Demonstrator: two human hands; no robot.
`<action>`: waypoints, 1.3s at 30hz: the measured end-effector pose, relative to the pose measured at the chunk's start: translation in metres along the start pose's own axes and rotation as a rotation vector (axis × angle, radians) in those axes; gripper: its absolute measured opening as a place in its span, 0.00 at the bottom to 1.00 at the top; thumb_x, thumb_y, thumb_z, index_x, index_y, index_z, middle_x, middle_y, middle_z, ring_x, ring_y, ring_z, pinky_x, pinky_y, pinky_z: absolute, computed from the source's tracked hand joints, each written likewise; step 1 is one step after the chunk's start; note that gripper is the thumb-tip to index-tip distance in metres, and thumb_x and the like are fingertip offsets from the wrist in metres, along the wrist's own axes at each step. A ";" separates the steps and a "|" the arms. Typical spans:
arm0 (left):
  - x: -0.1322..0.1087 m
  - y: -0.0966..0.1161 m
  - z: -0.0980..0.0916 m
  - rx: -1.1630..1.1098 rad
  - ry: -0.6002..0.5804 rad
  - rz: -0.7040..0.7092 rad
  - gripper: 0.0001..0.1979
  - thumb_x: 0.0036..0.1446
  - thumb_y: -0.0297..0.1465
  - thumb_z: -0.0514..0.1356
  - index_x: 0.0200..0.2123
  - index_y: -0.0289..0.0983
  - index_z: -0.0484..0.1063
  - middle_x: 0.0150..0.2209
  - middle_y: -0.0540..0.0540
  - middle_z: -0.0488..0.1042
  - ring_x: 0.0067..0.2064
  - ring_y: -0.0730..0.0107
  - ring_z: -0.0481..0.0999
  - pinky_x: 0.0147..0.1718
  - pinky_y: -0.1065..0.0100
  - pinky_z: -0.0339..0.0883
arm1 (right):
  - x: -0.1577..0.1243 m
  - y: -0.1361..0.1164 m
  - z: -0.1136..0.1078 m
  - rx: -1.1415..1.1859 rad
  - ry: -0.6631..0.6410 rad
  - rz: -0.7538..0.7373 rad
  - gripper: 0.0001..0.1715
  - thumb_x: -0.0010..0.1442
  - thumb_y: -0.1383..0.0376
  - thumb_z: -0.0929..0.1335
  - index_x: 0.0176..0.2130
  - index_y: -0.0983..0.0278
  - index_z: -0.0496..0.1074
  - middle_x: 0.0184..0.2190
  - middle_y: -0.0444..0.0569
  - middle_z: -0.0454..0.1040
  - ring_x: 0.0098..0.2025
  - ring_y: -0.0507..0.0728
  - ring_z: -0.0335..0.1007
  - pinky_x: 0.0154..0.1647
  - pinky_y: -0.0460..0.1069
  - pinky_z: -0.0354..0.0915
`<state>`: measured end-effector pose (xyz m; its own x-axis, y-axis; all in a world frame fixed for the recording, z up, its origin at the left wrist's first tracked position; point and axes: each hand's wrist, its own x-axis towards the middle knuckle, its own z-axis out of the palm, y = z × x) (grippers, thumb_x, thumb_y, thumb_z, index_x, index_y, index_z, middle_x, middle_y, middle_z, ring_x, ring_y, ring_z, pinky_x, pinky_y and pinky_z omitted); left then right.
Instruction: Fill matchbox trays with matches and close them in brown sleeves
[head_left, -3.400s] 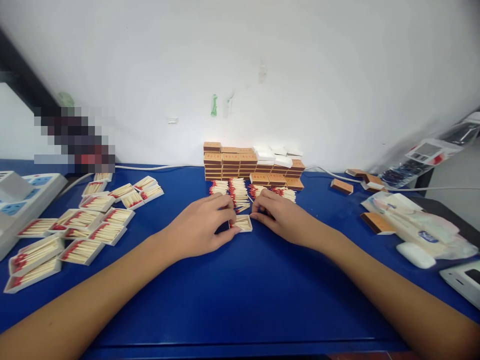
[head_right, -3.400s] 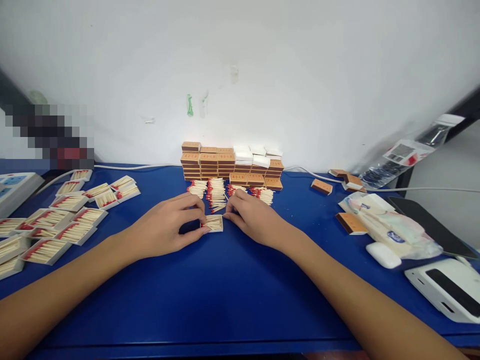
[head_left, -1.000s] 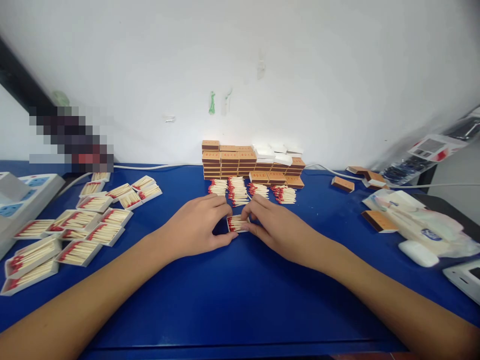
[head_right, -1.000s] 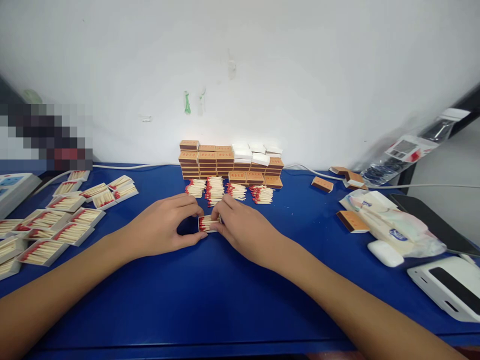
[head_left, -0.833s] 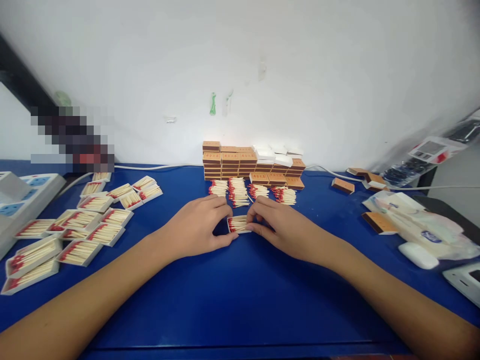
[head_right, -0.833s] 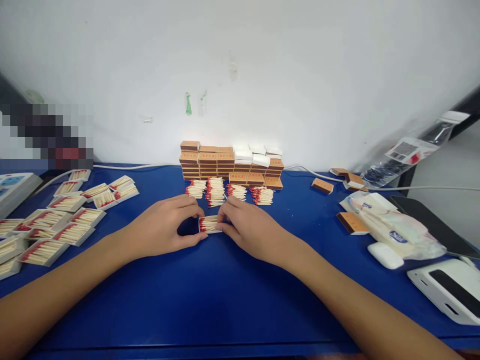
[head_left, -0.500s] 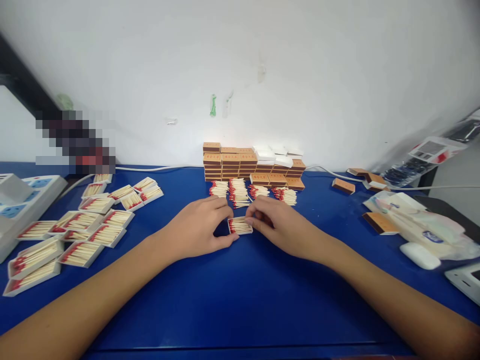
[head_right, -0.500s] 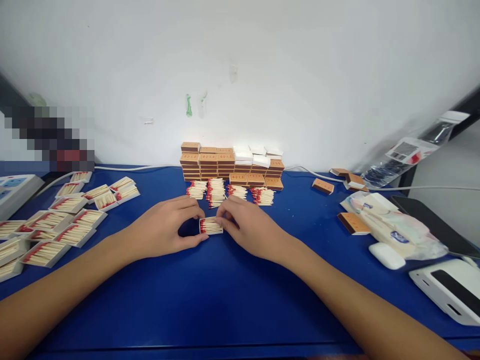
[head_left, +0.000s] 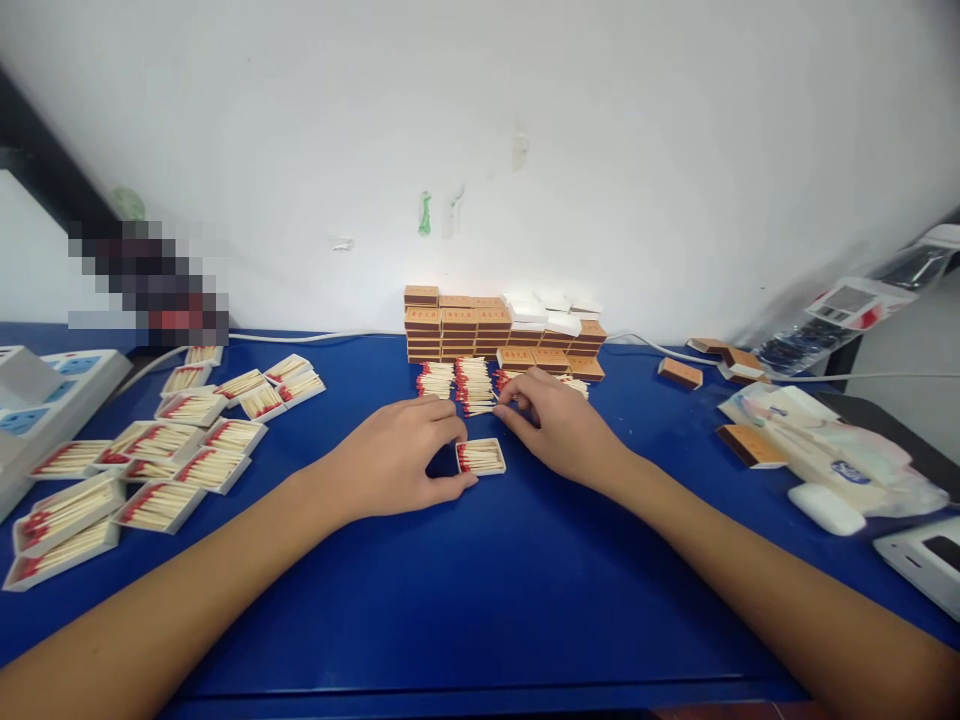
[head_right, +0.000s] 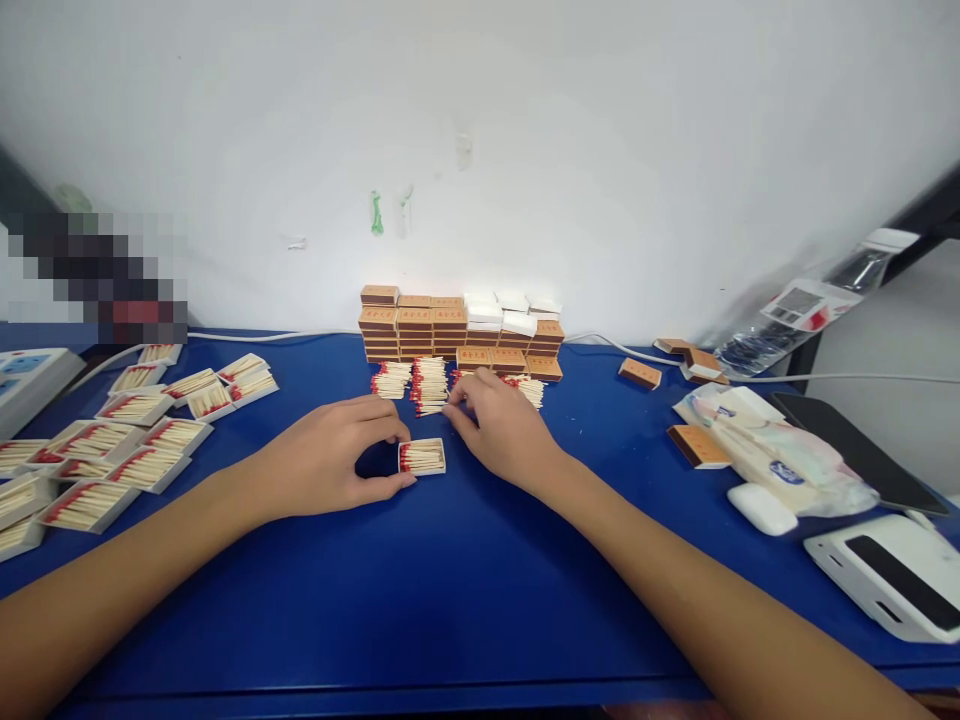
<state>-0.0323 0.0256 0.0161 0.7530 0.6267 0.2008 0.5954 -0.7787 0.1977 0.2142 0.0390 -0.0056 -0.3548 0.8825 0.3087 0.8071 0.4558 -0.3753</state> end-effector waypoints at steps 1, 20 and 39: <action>0.000 0.000 0.000 0.003 -0.001 0.000 0.13 0.65 0.41 0.65 0.44 0.37 0.76 0.41 0.46 0.77 0.43 0.60 0.78 0.41 0.60 0.70 | 0.001 -0.001 0.000 0.019 -0.019 -0.059 0.05 0.71 0.63 0.67 0.43 0.62 0.72 0.41 0.50 0.72 0.38 0.57 0.70 0.40 0.52 0.64; 0.000 0.001 -0.001 0.003 0.004 -0.003 0.12 0.65 0.40 0.65 0.43 0.37 0.76 0.41 0.45 0.78 0.43 0.60 0.79 0.42 0.61 0.71 | -0.007 -0.002 -0.010 0.078 -0.075 -0.113 0.07 0.74 0.65 0.63 0.41 0.61 0.68 0.42 0.50 0.71 0.40 0.58 0.70 0.41 0.52 0.65; 0.000 0.000 0.000 0.015 0.017 0.014 0.12 0.66 0.41 0.64 0.43 0.37 0.76 0.40 0.45 0.78 0.42 0.60 0.78 0.40 0.62 0.70 | 0.000 -0.014 0.007 -0.017 -0.011 0.165 0.13 0.66 0.58 0.72 0.33 0.61 0.69 0.37 0.50 0.73 0.37 0.59 0.71 0.37 0.53 0.63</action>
<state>-0.0323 0.0255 0.0163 0.7565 0.6158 0.2201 0.5890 -0.7879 0.1800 0.1993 0.0336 -0.0062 -0.2220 0.9463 0.2349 0.8624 0.3030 -0.4056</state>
